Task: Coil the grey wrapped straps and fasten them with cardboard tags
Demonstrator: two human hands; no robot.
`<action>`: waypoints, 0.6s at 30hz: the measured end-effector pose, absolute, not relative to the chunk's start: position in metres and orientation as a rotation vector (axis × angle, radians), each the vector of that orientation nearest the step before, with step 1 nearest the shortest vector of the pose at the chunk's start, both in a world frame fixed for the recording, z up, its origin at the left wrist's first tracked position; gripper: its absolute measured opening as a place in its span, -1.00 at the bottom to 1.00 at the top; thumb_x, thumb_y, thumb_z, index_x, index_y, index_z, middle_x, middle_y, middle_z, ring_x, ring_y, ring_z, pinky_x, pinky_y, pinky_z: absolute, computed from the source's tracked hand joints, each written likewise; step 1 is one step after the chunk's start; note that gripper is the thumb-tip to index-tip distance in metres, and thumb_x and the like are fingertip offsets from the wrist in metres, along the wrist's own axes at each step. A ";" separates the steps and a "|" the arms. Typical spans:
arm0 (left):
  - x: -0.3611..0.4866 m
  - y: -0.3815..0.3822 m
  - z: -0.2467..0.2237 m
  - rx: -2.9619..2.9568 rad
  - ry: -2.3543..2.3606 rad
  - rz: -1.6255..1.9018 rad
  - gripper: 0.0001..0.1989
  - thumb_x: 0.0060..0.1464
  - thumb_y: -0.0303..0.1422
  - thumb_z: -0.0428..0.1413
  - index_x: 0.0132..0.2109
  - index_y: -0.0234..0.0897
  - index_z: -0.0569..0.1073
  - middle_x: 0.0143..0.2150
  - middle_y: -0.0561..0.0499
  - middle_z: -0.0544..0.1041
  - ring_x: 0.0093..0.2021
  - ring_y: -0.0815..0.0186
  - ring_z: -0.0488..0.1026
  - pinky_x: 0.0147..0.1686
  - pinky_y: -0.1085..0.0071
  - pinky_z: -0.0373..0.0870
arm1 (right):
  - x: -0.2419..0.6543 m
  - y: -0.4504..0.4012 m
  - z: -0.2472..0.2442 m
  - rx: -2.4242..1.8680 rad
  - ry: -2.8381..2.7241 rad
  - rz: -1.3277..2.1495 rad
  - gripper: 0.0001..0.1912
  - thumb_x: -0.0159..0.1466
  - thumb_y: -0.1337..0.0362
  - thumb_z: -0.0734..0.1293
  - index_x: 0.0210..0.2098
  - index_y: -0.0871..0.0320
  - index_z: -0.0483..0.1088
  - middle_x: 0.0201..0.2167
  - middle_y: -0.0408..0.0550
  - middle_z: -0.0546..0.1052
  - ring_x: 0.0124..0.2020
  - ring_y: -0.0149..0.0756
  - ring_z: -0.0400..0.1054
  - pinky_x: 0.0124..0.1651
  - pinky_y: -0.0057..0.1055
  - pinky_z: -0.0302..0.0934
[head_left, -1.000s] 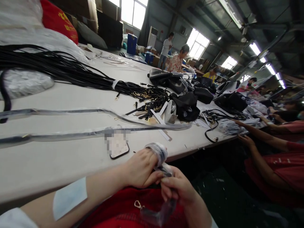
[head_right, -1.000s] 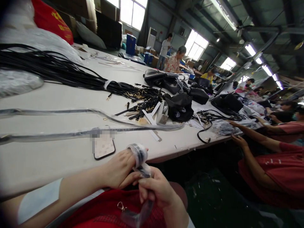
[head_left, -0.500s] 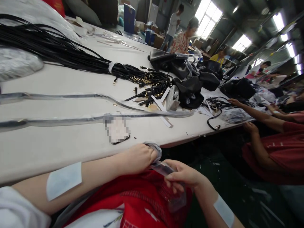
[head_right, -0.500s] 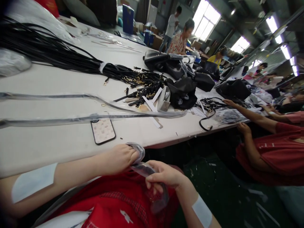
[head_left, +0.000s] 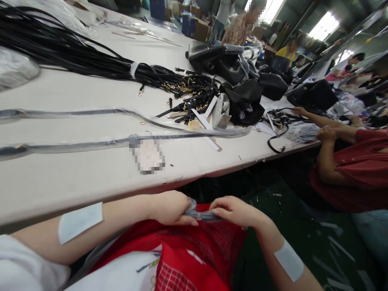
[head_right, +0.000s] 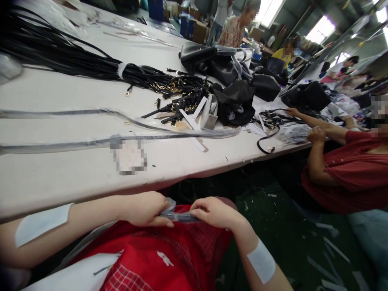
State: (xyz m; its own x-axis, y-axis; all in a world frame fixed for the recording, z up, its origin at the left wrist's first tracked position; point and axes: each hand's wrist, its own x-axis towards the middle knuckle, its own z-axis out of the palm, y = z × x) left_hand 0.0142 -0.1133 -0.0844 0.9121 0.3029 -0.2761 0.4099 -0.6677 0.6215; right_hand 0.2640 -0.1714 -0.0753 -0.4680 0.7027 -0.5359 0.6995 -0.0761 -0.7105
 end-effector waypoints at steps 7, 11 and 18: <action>0.012 -0.106 -0.093 1.979 0.669 -0.118 -0.58 0.12 0.01 0.01 -0.38 -0.26 0.46 -0.58 0.11 0.33 -0.61 0.39 0.12 -0.60 0.47 0.01 | 0.249 -0.181 -0.067 -1.570 -2.258 1.240 -0.82 0.32 0.19 0.28 -0.21 0.12 0.49 -0.31 -0.12 0.55 -0.30 -0.32 0.38 -0.20 -0.44 0.18; 0.011 -0.109 -0.088 1.637 0.445 -0.143 -0.46 0.15 0.09 -0.05 -0.49 -0.27 0.44 -0.64 0.11 0.25 -0.64 0.40 0.09 -0.63 0.46 0.00 | 0.256 -0.175 -0.078 -1.318 -2.182 1.812 -0.60 0.39 0.06 0.16 -0.36 0.19 0.46 -0.47 -0.16 0.46 -0.44 -0.38 0.28 -0.37 -0.50 0.13; 0.026 -0.110 -0.092 0.687 0.362 0.189 -0.41 0.20 0.08 -0.09 -0.30 -0.39 0.51 -0.75 0.17 0.18 -0.76 0.46 0.06 -0.68 0.52 0.03 | 0.226 -0.174 -0.112 -1.325 -1.277 1.435 -0.40 0.37 -0.16 0.02 -0.25 0.18 0.45 -0.37 -0.06 0.49 -0.35 -0.28 0.32 -0.25 -0.39 0.25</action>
